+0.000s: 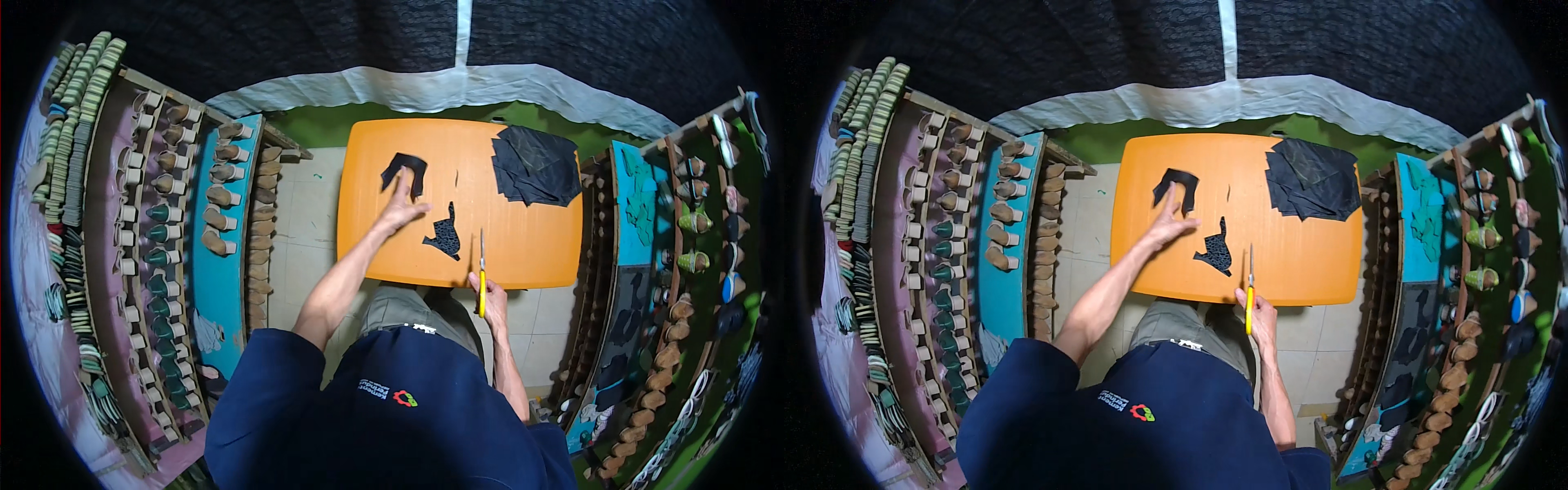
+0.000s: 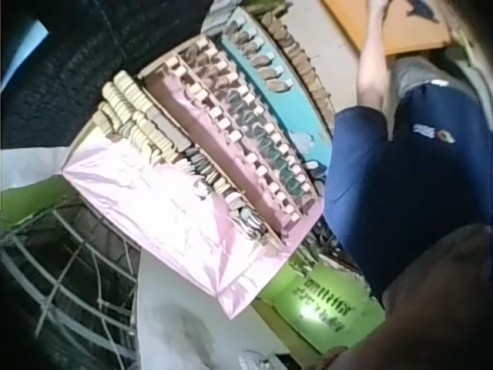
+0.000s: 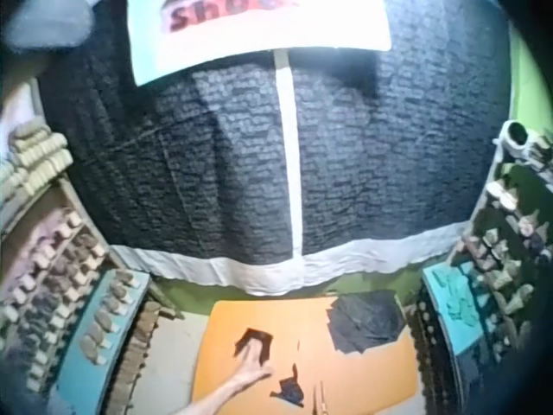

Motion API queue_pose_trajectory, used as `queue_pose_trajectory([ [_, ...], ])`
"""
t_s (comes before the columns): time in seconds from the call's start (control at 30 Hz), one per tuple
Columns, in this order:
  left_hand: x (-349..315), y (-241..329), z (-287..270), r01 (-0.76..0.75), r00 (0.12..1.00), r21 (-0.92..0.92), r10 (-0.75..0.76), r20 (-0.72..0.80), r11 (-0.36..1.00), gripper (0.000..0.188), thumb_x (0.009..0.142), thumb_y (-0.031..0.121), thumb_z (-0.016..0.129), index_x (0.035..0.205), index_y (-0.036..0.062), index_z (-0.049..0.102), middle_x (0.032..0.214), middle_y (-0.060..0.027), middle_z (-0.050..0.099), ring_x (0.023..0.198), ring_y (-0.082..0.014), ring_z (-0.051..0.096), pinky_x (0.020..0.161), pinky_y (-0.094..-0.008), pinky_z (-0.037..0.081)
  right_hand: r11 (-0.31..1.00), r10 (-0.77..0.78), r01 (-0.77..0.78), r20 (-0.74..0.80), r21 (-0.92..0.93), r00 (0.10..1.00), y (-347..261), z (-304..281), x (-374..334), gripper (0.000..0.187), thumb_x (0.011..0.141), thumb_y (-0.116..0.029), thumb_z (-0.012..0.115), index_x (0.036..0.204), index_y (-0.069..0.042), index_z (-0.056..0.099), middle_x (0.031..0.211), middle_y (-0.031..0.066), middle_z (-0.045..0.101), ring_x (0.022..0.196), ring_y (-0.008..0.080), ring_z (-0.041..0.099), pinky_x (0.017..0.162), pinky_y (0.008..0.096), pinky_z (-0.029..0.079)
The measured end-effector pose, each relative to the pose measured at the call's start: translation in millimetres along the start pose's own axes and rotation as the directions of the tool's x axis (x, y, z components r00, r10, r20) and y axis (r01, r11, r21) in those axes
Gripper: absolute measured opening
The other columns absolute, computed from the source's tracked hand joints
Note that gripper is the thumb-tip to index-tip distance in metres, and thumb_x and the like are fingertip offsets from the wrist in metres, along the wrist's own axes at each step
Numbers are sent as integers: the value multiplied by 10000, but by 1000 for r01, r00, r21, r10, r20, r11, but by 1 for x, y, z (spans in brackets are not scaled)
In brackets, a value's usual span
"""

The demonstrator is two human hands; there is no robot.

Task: The person cuts a piece of black fabric into a specific curved shape using yellow-handled scissors on an orange table. They repeatedly trim the edges of the fabric piece to refine the shape, placing the finished cutouts on the table.

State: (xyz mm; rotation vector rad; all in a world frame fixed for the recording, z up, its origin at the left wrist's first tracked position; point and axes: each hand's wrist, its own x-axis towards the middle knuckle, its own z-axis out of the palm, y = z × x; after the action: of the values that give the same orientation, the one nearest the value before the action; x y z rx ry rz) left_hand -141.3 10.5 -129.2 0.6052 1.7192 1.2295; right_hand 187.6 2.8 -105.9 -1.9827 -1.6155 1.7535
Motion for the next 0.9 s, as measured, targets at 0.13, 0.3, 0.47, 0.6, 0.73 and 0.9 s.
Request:
queue_pose_trajectory([
  [0.13,-12,-26,-7,-130,946,486,255,-201,864,604,877,218,730,1424,87,510,1236,-209,617,1098,-288,611,941,-377,502,999,-18,15,-77,-35,997,-3,1,-5,664,781,-681,746,730,-34,606,569,9,503,503,106,492,478,292,431],
  [0.3,6,-28,-56,-322,749,650,605,-270,689,199,942,86,570,1091,10,679,1016,-159,656,1016,-333,600,910,-419,476,958,-82,7,-251,-287,965,-45,16,-10,673,776,-658,754,819,6,653,607,106,589,597,224,600,601,409,476],
  [0.47,61,-24,-106,-507,828,736,489,274,448,392,955,98,529,1330,124,639,1460,-60,548,1461,-344,325,1207,-603,145,901,-328,208,-284,-380,901,-65,46,30,446,823,-411,778,955,-1,661,755,198,666,715,364,668,661,456,507],
  [0.6,81,-25,-114,-458,866,811,389,315,364,413,969,207,543,1377,205,603,1523,2,479,1473,-319,301,1168,-696,75,875,-384,231,-321,-425,866,-85,57,58,370,839,-253,762,1107,-14,670,904,220,701,837,401,686,728,467,534],
  [0.73,84,-28,-117,-415,859,845,452,241,338,416,939,234,578,1348,174,624,1468,-30,526,1441,-330,334,1162,-697,80,877,-383,200,-385,-436,840,-74,42,74,397,831,-242,771,1143,-20,667,981,215,705,883,397,687,765,464,535],
  [0.9,90,-18,-105,-455,821,788,538,191,414,369,901,100,565,1255,75,666,1364,-138,572,1394,-346,399,1159,-649,183,885,-350,107,-497,-454,794,-44,15,63,347,840,-243,752,1093,-17,674,918,201,702,835,374,681,727,462,521],
])
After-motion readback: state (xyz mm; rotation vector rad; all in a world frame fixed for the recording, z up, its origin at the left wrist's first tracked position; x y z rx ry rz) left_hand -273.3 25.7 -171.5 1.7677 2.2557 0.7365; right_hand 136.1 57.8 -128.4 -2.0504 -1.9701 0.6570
